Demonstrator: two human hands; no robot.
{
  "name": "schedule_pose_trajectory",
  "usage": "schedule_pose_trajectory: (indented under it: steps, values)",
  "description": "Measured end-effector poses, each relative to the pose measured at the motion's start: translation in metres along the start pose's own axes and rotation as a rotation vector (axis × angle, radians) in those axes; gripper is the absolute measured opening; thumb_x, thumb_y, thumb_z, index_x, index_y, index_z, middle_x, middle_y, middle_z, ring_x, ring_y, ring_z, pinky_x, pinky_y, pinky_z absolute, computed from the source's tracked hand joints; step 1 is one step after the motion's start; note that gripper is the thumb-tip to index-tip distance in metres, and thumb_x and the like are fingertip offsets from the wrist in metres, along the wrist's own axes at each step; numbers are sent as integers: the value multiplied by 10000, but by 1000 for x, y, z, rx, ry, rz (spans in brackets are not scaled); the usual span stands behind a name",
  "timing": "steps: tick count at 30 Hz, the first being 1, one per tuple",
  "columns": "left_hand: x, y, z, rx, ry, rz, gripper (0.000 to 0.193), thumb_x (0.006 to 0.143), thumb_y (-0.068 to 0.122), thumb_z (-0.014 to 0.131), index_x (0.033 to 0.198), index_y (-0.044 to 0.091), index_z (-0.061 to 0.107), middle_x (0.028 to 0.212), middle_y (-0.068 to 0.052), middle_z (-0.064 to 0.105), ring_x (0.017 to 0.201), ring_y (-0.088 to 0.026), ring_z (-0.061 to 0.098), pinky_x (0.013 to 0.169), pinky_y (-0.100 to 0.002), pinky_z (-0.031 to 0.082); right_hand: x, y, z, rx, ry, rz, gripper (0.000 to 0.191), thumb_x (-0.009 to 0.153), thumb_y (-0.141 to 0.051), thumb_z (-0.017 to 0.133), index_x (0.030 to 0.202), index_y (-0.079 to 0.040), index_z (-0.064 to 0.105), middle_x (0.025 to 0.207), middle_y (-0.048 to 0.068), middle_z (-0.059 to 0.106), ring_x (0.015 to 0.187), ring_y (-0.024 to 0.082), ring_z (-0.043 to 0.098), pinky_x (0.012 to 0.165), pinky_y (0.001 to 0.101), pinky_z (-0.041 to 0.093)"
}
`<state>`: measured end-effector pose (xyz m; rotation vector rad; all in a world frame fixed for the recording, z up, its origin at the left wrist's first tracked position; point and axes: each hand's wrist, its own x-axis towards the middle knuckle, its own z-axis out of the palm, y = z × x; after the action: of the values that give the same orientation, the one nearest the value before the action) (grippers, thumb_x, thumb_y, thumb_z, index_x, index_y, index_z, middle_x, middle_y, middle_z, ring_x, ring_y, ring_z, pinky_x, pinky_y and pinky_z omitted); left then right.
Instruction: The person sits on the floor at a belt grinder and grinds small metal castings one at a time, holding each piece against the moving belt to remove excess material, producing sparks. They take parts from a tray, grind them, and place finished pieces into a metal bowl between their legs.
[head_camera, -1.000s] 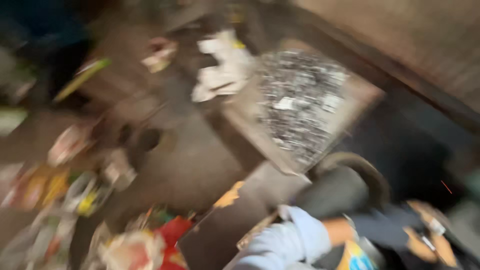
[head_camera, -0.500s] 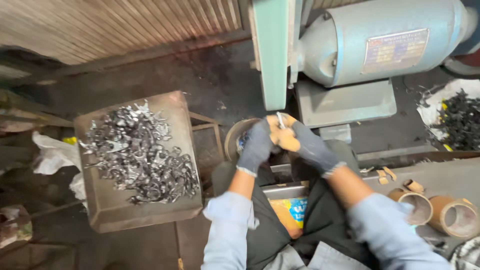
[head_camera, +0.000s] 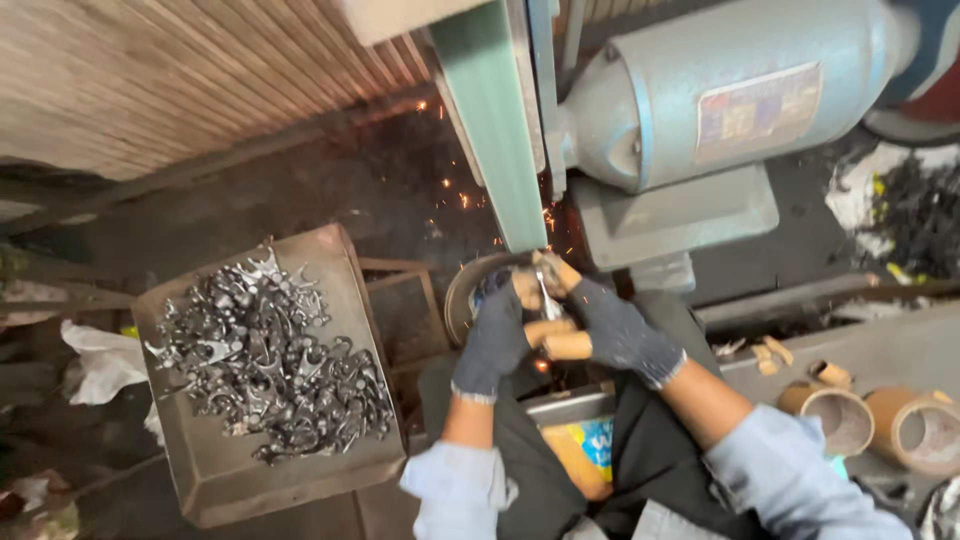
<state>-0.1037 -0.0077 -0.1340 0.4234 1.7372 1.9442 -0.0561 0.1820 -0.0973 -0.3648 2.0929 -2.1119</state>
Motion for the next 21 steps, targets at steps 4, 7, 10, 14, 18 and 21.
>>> schedule_pose_trajectory:
  steps: [4, 7, 10, 14, 18, 21]
  values:
    - [-18, 27, 24, 133, 25, 48, 550, 804, -46, 759, 1317, 22, 572, 1145, -82, 671, 1062, -137, 653, 925, -296, 544, 3, -12, 14, 606, 121, 495, 450, 980, -252, 627, 1327, 33, 604, 1140, 49, 729, 987, 129, 694, 852, 291, 566]
    - [-9, 17, 30, -100, 195, -223, 459, 870, 59, 692, 1301, 117, 547, 1129, -68, 688, 1015, -139, 689, 852, -300, 597, 12, 3, 19, 497, 200, 474, 445, 979, -244, 637, 1337, 19, 624, 1109, 56, 734, 972, 125, 686, 842, 276, 550]
    - [-2, -6, 16, -218, 157, -275, 296, 928, 84, 701, 1206, 5, 634, 1073, -116, 720, 943, -176, 688, 794, -319, 579, 19, 18, 19, 397, 253, 428, 407, 985, -254, 631, 1312, -11, 629, 1060, 53, 716, 933, 115, 667, 812, 273, 541]
    - [13, -31, 2, -146, 167, -155, 269, 870, 57, 691, 1096, -85, 717, 969, -127, 750, 851, -182, 686, 716, -336, 556, 41, 29, 19, 141, 272, 378, 379, 1038, -281, 602, 1240, 30, 682, 1055, 55, 718, 939, 80, 644, 817, 244, 535]
    - [22, -36, 0, 179, 315, -282, 254, 860, 98, 688, 1080, -27, 719, 924, -84, 729, 840, -166, 657, 747, -313, 508, 52, 28, 18, -11, 286, 467, 371, 1052, -292, 592, 1167, 40, 708, 995, 117, 752, 873, 144, 675, 774, 286, 543]
    - [14, -23, -2, -164, 93, -229, 247, 853, 195, 747, 974, -20, 744, 869, -64, 749, 806, -141, 673, 736, -291, 526, 41, 26, 12, 601, 360, 589, 302, 979, -266, 648, 1141, -12, 679, 963, 142, 739, 805, 244, 681, 687, 353, 533]
